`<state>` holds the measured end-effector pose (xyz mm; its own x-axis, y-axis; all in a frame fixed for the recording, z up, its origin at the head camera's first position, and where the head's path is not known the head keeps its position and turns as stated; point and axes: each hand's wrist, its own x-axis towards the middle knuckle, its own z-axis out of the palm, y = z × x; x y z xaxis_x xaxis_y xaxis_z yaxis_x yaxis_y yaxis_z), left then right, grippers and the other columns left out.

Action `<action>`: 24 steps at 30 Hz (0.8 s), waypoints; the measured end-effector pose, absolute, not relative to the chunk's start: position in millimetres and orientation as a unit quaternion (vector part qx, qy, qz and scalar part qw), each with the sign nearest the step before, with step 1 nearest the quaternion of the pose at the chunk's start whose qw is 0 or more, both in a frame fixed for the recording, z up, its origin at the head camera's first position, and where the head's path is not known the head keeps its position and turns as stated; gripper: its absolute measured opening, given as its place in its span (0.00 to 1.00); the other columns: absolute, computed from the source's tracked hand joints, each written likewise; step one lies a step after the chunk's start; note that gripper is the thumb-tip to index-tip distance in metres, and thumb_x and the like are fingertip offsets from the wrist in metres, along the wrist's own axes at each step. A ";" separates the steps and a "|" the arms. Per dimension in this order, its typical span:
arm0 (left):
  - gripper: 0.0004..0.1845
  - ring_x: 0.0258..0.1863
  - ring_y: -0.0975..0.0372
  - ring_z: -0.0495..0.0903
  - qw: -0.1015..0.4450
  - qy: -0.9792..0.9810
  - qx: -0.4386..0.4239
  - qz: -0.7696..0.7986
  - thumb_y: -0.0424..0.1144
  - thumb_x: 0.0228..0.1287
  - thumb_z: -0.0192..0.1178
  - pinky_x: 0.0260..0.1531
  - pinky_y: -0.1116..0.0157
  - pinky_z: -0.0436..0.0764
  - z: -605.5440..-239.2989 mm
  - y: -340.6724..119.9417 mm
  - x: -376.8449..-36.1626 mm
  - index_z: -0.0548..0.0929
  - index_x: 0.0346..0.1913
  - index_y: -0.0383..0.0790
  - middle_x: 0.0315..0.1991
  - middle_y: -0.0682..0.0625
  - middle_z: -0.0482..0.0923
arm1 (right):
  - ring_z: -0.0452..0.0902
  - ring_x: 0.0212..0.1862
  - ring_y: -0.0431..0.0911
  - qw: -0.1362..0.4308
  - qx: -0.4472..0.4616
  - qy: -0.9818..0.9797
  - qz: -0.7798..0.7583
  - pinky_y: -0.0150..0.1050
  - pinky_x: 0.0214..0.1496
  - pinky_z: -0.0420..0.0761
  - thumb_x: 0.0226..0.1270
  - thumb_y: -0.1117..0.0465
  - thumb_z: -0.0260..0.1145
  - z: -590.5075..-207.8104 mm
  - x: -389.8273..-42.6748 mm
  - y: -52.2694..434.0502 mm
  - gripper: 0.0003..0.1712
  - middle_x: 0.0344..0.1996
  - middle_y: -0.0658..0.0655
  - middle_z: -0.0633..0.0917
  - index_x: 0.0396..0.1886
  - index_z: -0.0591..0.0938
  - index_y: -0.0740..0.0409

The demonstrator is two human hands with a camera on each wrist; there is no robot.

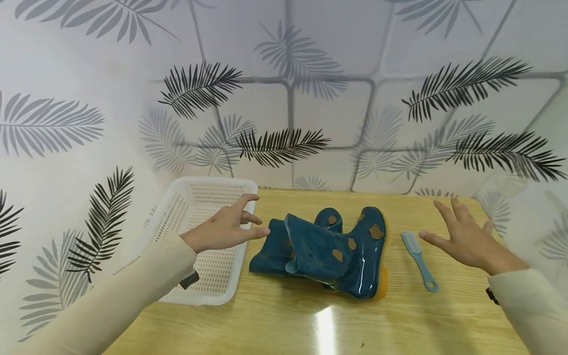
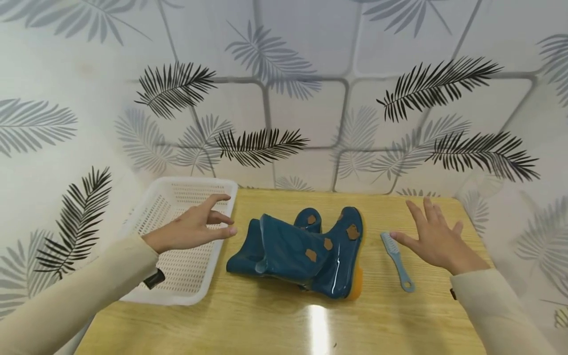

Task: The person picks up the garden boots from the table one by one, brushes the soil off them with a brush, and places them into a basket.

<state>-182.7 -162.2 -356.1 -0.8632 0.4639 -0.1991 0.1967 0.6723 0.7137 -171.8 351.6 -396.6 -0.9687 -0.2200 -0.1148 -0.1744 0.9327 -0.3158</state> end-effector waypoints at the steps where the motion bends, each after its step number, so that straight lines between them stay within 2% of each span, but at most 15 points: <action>1: 0.49 0.67 0.46 0.70 0.186 0.893 0.182 0.368 0.61 0.65 0.63 0.60 0.42 0.72 -357.5 -161.3 -182.2 0.48 0.79 0.48 0.61 0.47 0.79 | 0.36 0.69 0.82 0.076 -0.100 0.980 -0.156 0.86 0.51 0.31 0.74 0.35 0.55 -398.7 -171.5 352.3 0.55 0.73 0.81 0.34 0.80 0.41 0.64; 7: 0.50 0.68 0.46 0.69 0.194 0.883 0.174 0.391 0.60 0.65 0.64 0.60 0.42 0.72 -368.4 -154.5 -178.3 0.47 0.79 0.49 0.60 0.47 0.79 | 0.38 0.67 0.85 0.084 -0.096 0.977 -0.171 0.88 0.49 0.34 0.74 0.36 0.55 -412.1 -170.2 353.6 0.53 0.72 0.83 0.35 0.78 0.46 0.69; 15: 0.49 0.68 0.48 0.70 0.197 0.870 0.179 0.415 0.58 0.65 0.64 0.63 0.41 0.68 -381.4 -144.5 -176.5 0.47 0.79 0.51 0.56 0.48 0.82 | 0.38 0.69 0.83 0.087 -0.093 0.973 -0.194 0.88 0.50 0.36 0.73 0.36 0.57 -427.7 -169.7 350.2 0.54 0.72 0.83 0.36 0.78 0.46 0.68; 24: 0.48 0.64 0.45 0.73 0.204 0.859 0.188 0.431 0.58 0.66 0.64 0.60 0.42 0.71 -397.7 -130.3 -174.9 0.48 0.79 0.52 0.54 0.48 0.83 | 0.39 0.68 0.83 0.087 -0.098 0.965 -0.227 0.88 0.49 0.37 0.73 0.41 0.61 -441.0 -164.8 349.4 0.52 0.72 0.84 0.40 0.77 0.49 0.70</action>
